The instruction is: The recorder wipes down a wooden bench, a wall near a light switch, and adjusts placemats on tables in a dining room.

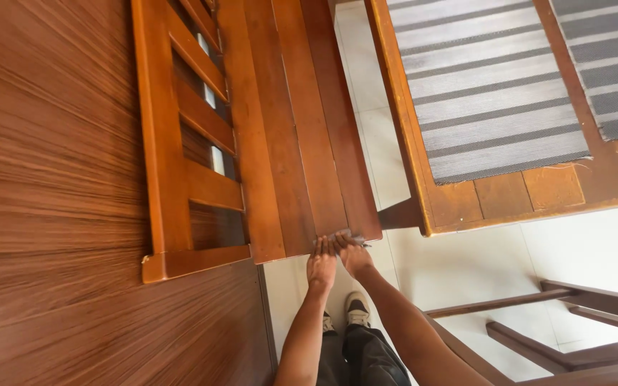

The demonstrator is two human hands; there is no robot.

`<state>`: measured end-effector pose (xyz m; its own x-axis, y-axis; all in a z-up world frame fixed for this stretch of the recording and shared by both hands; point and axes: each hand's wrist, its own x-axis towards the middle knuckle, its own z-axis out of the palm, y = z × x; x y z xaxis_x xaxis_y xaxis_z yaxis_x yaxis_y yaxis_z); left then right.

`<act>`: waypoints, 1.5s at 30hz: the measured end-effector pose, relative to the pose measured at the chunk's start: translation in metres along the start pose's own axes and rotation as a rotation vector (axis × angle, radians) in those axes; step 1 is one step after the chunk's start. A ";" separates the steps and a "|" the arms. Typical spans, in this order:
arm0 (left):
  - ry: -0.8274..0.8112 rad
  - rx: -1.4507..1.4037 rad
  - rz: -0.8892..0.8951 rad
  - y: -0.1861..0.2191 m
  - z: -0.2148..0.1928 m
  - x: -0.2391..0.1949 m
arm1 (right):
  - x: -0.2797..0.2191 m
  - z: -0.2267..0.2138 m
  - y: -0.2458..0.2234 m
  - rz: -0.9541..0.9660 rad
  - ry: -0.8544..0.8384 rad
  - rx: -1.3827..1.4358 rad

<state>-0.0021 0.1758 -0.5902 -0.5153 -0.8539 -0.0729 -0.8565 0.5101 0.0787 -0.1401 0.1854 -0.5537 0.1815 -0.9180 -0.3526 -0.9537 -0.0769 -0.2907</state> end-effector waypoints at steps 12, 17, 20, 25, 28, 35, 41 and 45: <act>0.182 -0.032 0.016 0.013 -0.098 -0.040 | -0.064 -0.077 -0.036 0.027 -0.087 0.077; 0.042 -0.076 -0.020 0.004 -0.192 -0.014 | -0.055 -0.151 -0.050 -0.069 0.074 0.039; 0.055 -0.068 -0.048 -0.003 -0.245 0.004 | -0.046 -0.206 -0.062 -0.110 0.113 0.005; 0.045 -0.170 -0.080 -0.014 -0.370 0.020 | -0.051 -0.311 -0.096 -0.078 0.076 -0.026; 0.076 -0.223 -0.093 -0.019 -0.428 0.028 | -0.074 -0.381 -0.118 -0.143 0.200 -0.039; 0.254 -0.237 0.031 -0.024 -0.497 0.055 | -0.086 -0.455 -0.122 -0.193 0.489 -0.003; 0.254 -0.351 0.023 -0.007 -0.518 0.109 | -0.069 -0.500 -0.086 -0.231 0.532 0.070; 0.304 -0.311 -0.001 0.000 -0.527 0.163 | -0.031 -0.520 -0.048 -0.274 0.552 0.075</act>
<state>-0.0706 -0.0176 -0.0784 -0.4425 -0.8696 0.2190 -0.7832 0.4937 0.3781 -0.2249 0.0148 -0.0665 0.2476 -0.9360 0.2501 -0.8667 -0.3293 -0.3747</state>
